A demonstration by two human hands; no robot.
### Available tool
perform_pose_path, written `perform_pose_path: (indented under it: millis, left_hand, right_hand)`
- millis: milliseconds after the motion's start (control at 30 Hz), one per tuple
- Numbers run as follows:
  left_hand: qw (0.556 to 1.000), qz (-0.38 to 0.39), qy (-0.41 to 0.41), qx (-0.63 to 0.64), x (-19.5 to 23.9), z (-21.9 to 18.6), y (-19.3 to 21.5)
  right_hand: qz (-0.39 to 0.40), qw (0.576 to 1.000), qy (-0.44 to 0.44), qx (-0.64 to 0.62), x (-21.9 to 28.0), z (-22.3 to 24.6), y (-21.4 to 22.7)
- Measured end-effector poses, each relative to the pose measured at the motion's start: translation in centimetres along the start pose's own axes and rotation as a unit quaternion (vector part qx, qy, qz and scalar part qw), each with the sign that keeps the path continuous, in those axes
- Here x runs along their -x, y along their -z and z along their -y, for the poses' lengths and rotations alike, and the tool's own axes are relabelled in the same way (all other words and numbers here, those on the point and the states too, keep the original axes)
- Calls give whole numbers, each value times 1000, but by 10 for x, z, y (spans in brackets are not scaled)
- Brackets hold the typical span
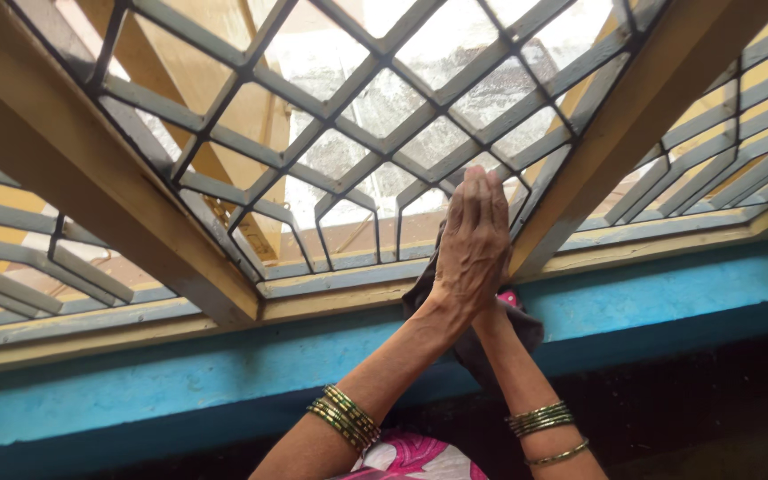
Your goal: The person wipes the metal security bars and the window frame with a dark cloth. They move the cloth along the vertical and horizontal bars and the frame edges, cleaning the surface thoroughly.
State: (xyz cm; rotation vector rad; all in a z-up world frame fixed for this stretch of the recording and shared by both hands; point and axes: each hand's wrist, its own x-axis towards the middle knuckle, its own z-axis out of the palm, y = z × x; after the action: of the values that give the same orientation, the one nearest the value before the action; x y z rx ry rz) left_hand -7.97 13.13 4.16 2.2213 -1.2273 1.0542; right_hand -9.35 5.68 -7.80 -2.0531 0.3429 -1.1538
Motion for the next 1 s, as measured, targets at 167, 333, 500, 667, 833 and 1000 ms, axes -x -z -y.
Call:
perform_pose_path:
  millis: [167, 333, 500, 667, 833, 1000]
  left_hand:
    - [999, -5, -15, 44, -13, 0, 8]
    - [983, 52, -35, 173, -15, 21, 40]
    - [975, -9, -117, 191, -32, 43, 51]
    - [984, -65, -122, 112, -48, 48, 42]
    - [981, -122, -144, 47, -34, 45, 18]
    - [986, -124, -114, -4, -41, 42, 1]
  right_hand:
    - [3, 988, 57, 143, 3, 10, 8]
    - [64, 977, 26, 203, 4, 59, 56]
    - [-183, 980, 6, 80, -34, 119, 111]
    - [-161, 943, 93, 275, -63, 141, 83]
    - [-151, 959, 93, 222, -54, 122, 65]
    - [-150, 958, 80, 232, -68, 105, 69]
